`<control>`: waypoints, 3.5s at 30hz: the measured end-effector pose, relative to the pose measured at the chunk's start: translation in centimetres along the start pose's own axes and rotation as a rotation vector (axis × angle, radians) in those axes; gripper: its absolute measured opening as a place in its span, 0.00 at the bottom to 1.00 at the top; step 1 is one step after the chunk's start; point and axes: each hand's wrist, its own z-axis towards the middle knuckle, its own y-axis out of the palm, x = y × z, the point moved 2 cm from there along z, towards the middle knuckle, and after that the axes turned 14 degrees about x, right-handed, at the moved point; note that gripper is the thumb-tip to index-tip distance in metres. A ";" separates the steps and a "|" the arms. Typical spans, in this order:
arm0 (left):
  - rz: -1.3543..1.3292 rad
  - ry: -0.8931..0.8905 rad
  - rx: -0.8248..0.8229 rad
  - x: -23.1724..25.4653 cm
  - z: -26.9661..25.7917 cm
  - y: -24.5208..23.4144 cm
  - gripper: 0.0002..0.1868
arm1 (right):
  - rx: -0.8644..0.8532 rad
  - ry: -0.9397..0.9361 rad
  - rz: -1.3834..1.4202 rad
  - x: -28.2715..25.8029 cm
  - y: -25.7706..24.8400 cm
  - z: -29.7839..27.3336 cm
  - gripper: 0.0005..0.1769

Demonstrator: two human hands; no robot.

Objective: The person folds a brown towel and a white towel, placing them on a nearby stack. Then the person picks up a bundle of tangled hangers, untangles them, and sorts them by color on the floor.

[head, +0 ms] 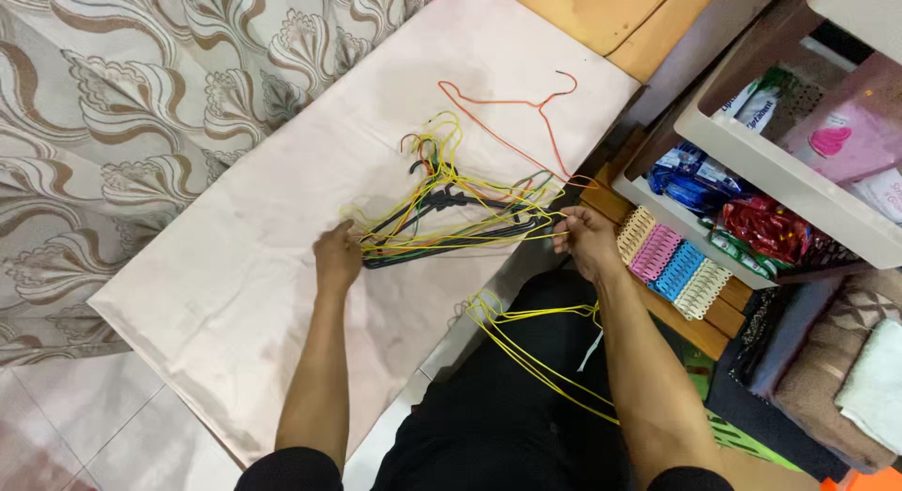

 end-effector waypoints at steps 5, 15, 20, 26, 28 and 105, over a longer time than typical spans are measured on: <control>-0.101 0.248 0.202 6.1 1.1 1.3 0.19 | 0.040 -0.013 0.034 1.0 0.1 0.2 0.09; -0.308 0.091 -0.023 14.7 7.5 9.9 0.15 | 0.058 -0.023 0.052 1.1 -0.5 -1.5 0.09; -0.277 0.050 -0.125 14.1 7.7 11.7 0.11 | 0.044 0.068 0.041 1.2 -1.1 -1.8 0.09; -0.330 0.010 -0.140 12.6 6.9 13.9 0.09 | -0.024 -0.094 -0.436 -0.6 -0.4 -2.2 0.12; -0.361 0.005 -0.167 12.4 6.8 14.4 0.08 | -0.051 -0.333 -0.694 -1.8 0.8 -2.6 0.12; -0.405 0.340 -0.641 21.3 -6.9 1.4 0.08 | 0.461 -0.373 -0.889 -2.0 -17.9 -25.2 0.10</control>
